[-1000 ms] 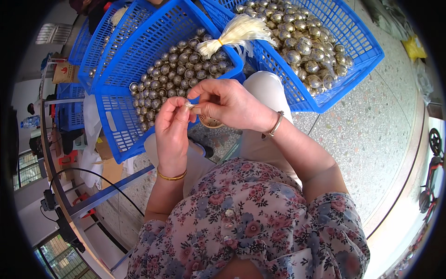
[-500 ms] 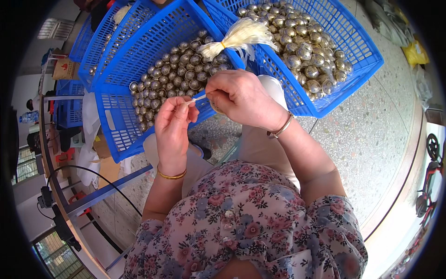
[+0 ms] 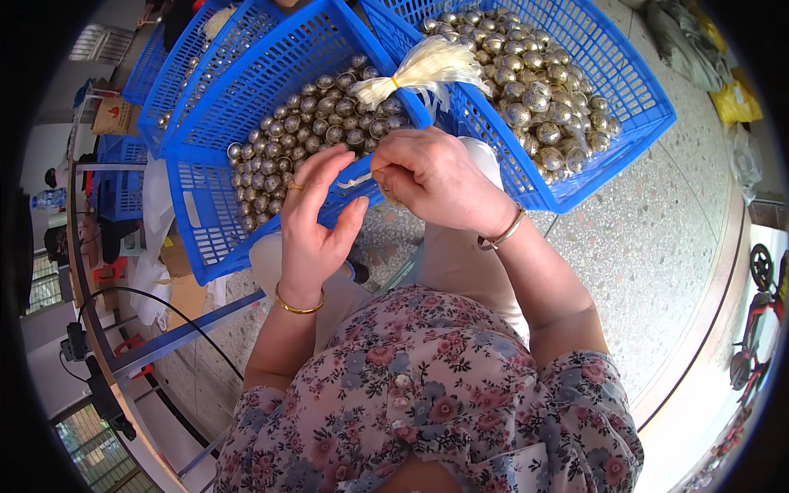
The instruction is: Attaching decorative strings and tassels to gold ball ornaments.
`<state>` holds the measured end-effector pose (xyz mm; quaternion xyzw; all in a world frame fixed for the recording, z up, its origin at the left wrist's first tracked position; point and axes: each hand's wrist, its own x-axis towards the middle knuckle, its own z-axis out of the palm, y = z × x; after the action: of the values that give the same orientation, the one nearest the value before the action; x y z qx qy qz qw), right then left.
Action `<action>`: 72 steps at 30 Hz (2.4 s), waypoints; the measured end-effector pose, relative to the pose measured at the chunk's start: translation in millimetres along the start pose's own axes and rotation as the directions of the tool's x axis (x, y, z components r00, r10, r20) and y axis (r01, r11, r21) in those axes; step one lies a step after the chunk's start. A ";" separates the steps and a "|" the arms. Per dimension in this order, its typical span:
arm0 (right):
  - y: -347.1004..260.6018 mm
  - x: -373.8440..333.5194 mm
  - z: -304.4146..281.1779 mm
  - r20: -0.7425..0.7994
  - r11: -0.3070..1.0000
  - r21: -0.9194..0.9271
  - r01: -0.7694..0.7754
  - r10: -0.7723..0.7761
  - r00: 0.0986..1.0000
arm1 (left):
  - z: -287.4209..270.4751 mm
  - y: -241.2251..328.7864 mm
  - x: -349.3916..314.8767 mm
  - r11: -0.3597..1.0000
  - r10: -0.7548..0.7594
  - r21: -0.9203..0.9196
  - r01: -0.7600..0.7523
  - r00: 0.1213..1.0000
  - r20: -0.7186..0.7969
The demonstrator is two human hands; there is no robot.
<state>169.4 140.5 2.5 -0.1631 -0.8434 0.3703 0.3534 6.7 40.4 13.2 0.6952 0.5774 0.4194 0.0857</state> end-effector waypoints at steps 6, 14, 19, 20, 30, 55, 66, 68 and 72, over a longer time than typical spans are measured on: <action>-13.8 -2.5 -4.6 0.026 0.994 -0.091 0.056 -0.053 0.998 | 0.6 6.0 3.1 0.994 0.090 0.062 -0.091 0.996 0.012; -34.7 -12.7 -34.2 0.394 0.956 -0.092 0.277 -0.220 0.892 | -20.5 30.5 -1.1 0.973 0.228 -0.008 -0.230 0.957 0.180; -47.7 -20.9 -53.3 0.458 0.924 -0.159 0.347 -0.243 0.855 | -8.1 38.2 -5.9 0.956 0.285 -0.120 -0.267 0.943 0.170; -47.3 -24.1 -56.6 0.464 0.924 -0.158 0.348 -0.241 0.852 | -5.9 41.1 -6.1 0.958 0.278 -0.121 -0.259 0.942 0.190; -20.0 -39.3 -91.4 0.474 0.995 0.101 0.010 -0.057 0.879 | 33.9 39.0 -2.1 0.957 0.158 -0.272 -0.106 0.971 0.180; 131.8 -40.2 -27.4 0.060 0.787 0.283 -0.548 0.556 0.829 | 71.8 -90.1 76.1 0.967 -0.254 -0.001 0.255 0.965 0.063; 206.5 -21.2 54.9 0.043 0.398 0.514 -0.760 0.873 0.486 | 102.7 -104.3 112.1 0.946 -0.170 0.308 0.103 0.965 0.202; 204.0 -17.5 55.3 0.069 0.316 0.599 -0.736 0.895 0.441 | 107.8 -107.2 113.1 0.935 -0.210 0.330 0.130 0.953 0.220; 176.5 -20.2 47.1 -0.073 0.435 0.591 -0.679 0.867 0.493 | 110.0 -118.8 113.6 0.921 -0.218 0.375 0.107 0.939 0.267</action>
<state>152.1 224.4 -160.0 -0.5093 -0.4613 0.6535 0.3175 -7.3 217.8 -73.1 0.7041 0.6799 0.1879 0.0813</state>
